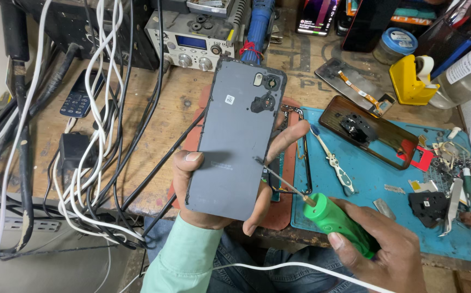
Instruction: The person uses a green screwdriver to remove screws from the back of a grey smartphone. They then use tape to secure a small black component and continue unscrewing the phone's back cover.
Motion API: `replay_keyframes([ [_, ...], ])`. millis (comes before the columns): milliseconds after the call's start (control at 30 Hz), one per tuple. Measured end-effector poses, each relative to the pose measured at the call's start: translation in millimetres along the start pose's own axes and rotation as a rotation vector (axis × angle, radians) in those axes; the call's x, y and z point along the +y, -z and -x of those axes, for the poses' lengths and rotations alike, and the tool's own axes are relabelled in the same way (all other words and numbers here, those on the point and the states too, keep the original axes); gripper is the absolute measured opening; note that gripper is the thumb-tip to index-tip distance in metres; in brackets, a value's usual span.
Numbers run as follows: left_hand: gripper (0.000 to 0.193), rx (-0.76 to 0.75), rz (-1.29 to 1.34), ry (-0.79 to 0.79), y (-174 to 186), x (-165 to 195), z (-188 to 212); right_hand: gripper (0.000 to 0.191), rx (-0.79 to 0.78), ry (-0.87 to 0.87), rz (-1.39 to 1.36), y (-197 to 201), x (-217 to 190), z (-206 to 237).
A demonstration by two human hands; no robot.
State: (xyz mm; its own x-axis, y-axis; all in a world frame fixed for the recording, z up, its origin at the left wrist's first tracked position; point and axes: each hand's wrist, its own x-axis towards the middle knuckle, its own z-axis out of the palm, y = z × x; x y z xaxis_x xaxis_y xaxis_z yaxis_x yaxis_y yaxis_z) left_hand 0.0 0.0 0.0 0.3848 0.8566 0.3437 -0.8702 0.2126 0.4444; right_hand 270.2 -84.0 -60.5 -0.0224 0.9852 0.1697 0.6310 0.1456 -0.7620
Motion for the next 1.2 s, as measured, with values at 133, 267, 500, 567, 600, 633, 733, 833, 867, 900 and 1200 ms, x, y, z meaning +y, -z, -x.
replay_keyframes([
  [133,0.109,-0.101,0.154,0.031,7.2,-2.4,3.4,0.049,0.03,0.084,0.103,-0.4,-7.8,-6.0],
  [267,0.107,-0.069,0.33,0.06,11.8,-3.7,4.5,0.05,0.006,0.094,0.096,4.9,-10.0,-4.0],
  [500,0.11,-0.019,0.355,0.034,13.3,-6.5,4.0,0.052,-0.017,-0.006,0.031,6.2,-5.0,0.4],
  [567,0.11,-0.03,0.356,0.009,12.7,-7.5,4.0,0.049,0.015,0.127,0.051,6.0,-4.6,-1.2],
  [600,0.109,-0.036,0.357,-0.004,12.3,-8.0,4.1,0.047,0.032,0.194,0.061,6.0,-5.0,-2.0],
  [633,0.108,-0.055,0.324,-0.007,11.8,-8.4,4.2,0.048,0.025,0.134,0.067,6.3,-5.9,-1.8],
  [733,0.107,-0.09,0.246,-0.017,10.6,-9.2,4.7,0.05,0.019,0.039,0.082,6.9,-9.2,-1.9],
  [833,0.107,-0.092,0.235,-0.015,9.8,-9.3,5.1,0.048,0.037,0.092,0.085,6.7,-10.9,-4.5],
  [867,0.107,-0.093,0.244,-0.01,9.6,-9.3,5.2,0.049,0.033,0.095,0.075,6.5,-11.2,-5.7],
  [900,0.108,-0.093,0.253,-0.004,9.4,-9.2,5.3,0.049,0.028,0.097,0.066,6.4,-11.6,-6.1],
  [1200,0.109,-0.103,0.229,0.002,9.5,-8.6,5.2,0.05,0.053,0.024,0.084,5.7,-21.3,-8.1],
])
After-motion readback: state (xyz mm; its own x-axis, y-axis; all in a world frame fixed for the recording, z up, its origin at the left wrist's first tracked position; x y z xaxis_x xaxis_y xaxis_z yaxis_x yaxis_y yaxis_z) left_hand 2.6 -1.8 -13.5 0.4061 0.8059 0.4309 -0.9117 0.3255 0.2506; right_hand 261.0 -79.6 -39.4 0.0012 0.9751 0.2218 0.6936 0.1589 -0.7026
